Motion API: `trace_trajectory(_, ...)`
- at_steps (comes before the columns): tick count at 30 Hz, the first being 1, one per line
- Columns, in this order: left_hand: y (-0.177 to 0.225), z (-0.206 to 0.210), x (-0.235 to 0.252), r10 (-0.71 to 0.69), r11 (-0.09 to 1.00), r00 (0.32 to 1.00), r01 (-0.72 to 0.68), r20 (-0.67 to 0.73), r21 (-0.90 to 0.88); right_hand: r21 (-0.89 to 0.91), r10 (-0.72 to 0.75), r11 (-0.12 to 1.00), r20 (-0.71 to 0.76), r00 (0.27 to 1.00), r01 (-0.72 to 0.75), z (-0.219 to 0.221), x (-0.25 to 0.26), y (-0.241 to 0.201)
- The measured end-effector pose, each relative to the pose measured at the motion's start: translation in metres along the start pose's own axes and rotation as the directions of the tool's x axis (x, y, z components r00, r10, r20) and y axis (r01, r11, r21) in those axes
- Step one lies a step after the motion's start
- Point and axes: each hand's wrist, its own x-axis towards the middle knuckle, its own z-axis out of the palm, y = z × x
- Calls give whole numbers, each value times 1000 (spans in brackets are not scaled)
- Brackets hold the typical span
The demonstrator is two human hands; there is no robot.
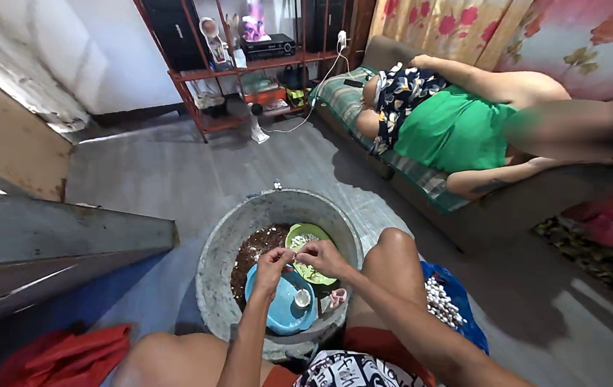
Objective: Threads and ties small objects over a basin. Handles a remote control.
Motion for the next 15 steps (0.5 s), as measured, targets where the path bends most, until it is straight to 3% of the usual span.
trace_trajectory(4,5,0,1,3,1000,1000,-3,-14,10,8,31,999,-23,999,-31,-3,-2,0)
trace_trajectory(9,3,-13,5,37,951,990,-77,135,299,59,63,996,23,998,-65,-5,-5,10)
trace_trajectory(12,2,-14,4,54,906,999,-49,1,421,-4,70,998,26,997,-70,-2,-11,12)
trace_trajectory(15,7,-26,9,43,916,980,39,-195,399,4,104,995,-27,994,-104,1,-17,11)
